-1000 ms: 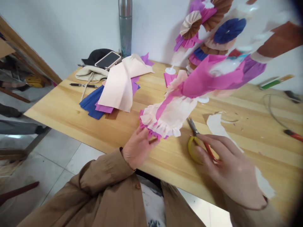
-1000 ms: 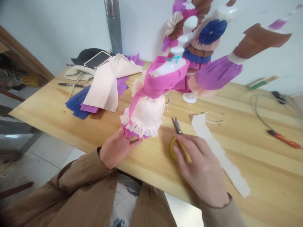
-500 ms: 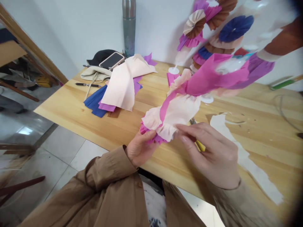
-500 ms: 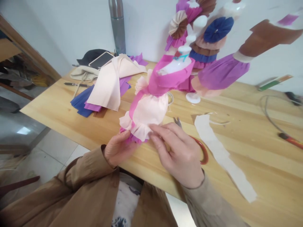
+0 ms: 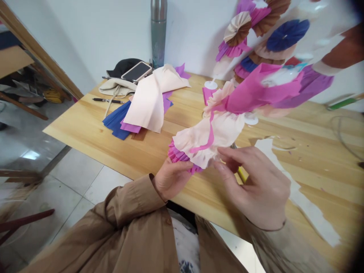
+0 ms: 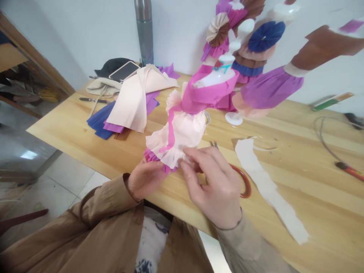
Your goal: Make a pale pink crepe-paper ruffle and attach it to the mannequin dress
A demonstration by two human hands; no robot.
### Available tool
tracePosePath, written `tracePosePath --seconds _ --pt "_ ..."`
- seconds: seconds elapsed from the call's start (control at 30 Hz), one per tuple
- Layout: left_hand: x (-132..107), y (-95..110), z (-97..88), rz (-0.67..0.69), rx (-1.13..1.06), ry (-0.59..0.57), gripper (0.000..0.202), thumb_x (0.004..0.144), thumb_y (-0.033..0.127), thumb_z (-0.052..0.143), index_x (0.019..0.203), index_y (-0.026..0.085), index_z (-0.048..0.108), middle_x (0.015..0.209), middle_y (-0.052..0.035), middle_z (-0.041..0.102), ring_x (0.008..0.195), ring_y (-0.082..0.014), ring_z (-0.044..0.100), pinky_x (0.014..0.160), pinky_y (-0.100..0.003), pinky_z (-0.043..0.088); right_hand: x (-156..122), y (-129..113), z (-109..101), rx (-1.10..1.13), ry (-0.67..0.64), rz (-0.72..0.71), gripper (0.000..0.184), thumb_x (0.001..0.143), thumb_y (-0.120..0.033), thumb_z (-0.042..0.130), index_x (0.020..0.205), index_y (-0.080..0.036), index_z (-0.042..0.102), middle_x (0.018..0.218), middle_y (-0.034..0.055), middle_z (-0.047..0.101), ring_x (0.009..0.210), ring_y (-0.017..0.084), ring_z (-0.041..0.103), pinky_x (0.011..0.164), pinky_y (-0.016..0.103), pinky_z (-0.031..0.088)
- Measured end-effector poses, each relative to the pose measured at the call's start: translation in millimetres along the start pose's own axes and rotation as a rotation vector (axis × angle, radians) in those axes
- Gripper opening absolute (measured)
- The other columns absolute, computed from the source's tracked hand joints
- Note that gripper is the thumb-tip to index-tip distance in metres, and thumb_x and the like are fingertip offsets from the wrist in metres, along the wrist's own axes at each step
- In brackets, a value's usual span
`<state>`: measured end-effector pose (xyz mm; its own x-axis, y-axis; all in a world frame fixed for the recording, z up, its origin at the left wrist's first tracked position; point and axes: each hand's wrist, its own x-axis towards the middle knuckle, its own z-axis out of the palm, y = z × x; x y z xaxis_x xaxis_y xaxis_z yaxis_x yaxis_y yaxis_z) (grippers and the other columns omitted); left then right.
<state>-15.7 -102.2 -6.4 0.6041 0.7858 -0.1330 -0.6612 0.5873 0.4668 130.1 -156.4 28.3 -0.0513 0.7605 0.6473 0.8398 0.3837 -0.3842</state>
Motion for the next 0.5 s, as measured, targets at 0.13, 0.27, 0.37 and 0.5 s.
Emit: tracePosePath --seconds 0.13,0.27,0.37,0.5 --pt "-1.1 0.3 1.0 -0.053 -0.019 0.023 0.054 0.070 0.012 0.069 0.122 0.023 0.062 0.119 -0.0036 0.069 0.129 -0.0242 0.054 0.113 -0.039 0.036 -6.2 -0.3 6.6 -0.184 -0.005 -0.125 0.036 0.080 -0.020 0.070 0.115 -0.020 0.061 0.087 0.0092 0.064 0.079 0.024 0.064 0.059 0.035 0.052" --pt "-2.3 -2.0 2.0 -0.034 0.009 0.028 0.050 0.073 0.010 0.067 0.121 0.024 0.064 0.119 -0.0029 0.069 0.128 -0.0243 0.054 0.112 -0.039 0.037 -8.8 0.4 13.1 -0.256 0.033 -0.163 0.030 0.081 -0.016 0.066 0.110 -0.021 0.064 0.086 0.0088 0.066 0.076 0.023 0.065 0.060 0.036 0.053" --pt "-1.2 -4.0 0.5 -0.004 0.008 0.021 0.049 0.072 0.014 0.071 0.119 0.026 0.065 0.120 -0.0022 0.068 0.127 -0.0255 0.055 0.110 -0.040 0.040 -9.6 0.7 13.4 -0.227 0.067 -0.181 0.032 0.079 -0.010 0.068 0.107 -0.023 0.064 0.086 0.0073 0.066 0.076 0.022 0.065 0.063 0.034 0.055" --pt "1.3 -5.3 -1.0 0.022 0.018 0.018 0.051 0.071 0.018 0.076 0.120 0.026 0.065 0.123 -0.0021 0.068 0.131 -0.0255 0.053 0.113 -0.040 0.039 -10.4 -0.5 11.7 -0.141 0.124 -0.147 0.035 0.076 -0.005 0.069 0.105 -0.024 0.065 0.086 0.0068 0.065 0.075 0.021 0.066 0.063 0.035 0.055"
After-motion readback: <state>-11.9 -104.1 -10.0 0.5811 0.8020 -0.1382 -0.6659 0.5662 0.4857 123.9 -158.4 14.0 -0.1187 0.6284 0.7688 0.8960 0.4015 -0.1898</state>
